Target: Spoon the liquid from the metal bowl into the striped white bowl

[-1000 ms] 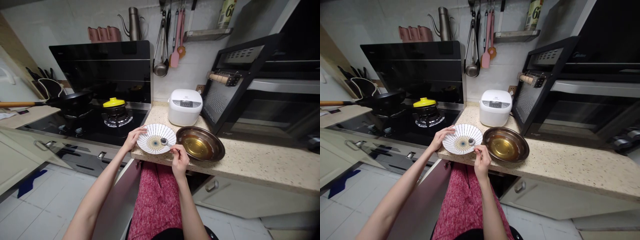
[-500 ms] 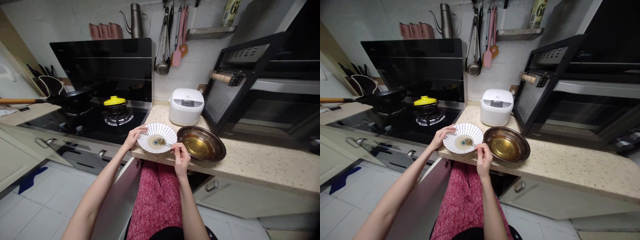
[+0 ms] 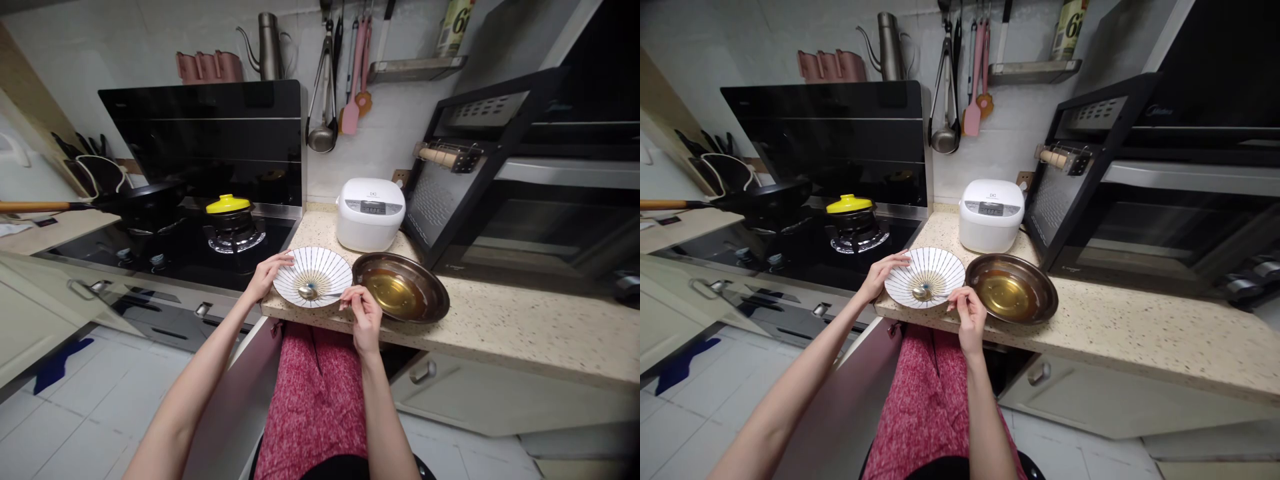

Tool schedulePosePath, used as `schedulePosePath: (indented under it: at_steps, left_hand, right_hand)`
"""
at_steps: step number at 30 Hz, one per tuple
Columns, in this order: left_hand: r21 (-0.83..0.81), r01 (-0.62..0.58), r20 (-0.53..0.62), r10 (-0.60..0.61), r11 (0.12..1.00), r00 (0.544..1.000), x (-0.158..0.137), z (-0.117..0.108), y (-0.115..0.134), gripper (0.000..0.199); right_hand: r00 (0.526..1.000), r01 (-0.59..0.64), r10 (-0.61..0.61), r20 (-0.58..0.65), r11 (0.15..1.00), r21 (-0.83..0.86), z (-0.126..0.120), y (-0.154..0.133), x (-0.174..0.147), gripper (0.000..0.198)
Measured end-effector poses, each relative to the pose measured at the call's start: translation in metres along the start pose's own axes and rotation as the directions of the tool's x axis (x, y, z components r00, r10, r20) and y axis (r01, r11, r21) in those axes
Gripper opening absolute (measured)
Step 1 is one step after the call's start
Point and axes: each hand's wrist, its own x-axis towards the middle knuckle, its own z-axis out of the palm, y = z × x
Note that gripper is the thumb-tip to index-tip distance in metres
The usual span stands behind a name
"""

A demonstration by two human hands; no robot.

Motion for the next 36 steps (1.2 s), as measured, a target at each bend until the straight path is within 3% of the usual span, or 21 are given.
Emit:
schedulePosePath:
  at_steps: [9,25,36]
  left_hand:
    - [0.001,-0.006,0.003,0.006,1.000,1.000,0.000,0.000,-0.002,0.053]
    - [0.000,-0.014,0.005,0.014,1.000,1.000,0.000,0.000,-0.001,0.052]
    - [0.000,-0.023,-0.001,0.023,1.000,1.000,-0.001,-0.001,-0.006,0.053]
  right_hand:
    - [0.998,0.023,-0.017,-0.069,0.995,0.095,0.004,-0.005,-0.004,0.026]
    - [0.934,0.186,-0.222,-0.279,0.971,-0.149,0.001,-0.022,-0.005,0.025]
    - [0.878,0.240,-0.299,-0.374,0.950,-0.197,-0.006,-0.031,-0.003,0.021]
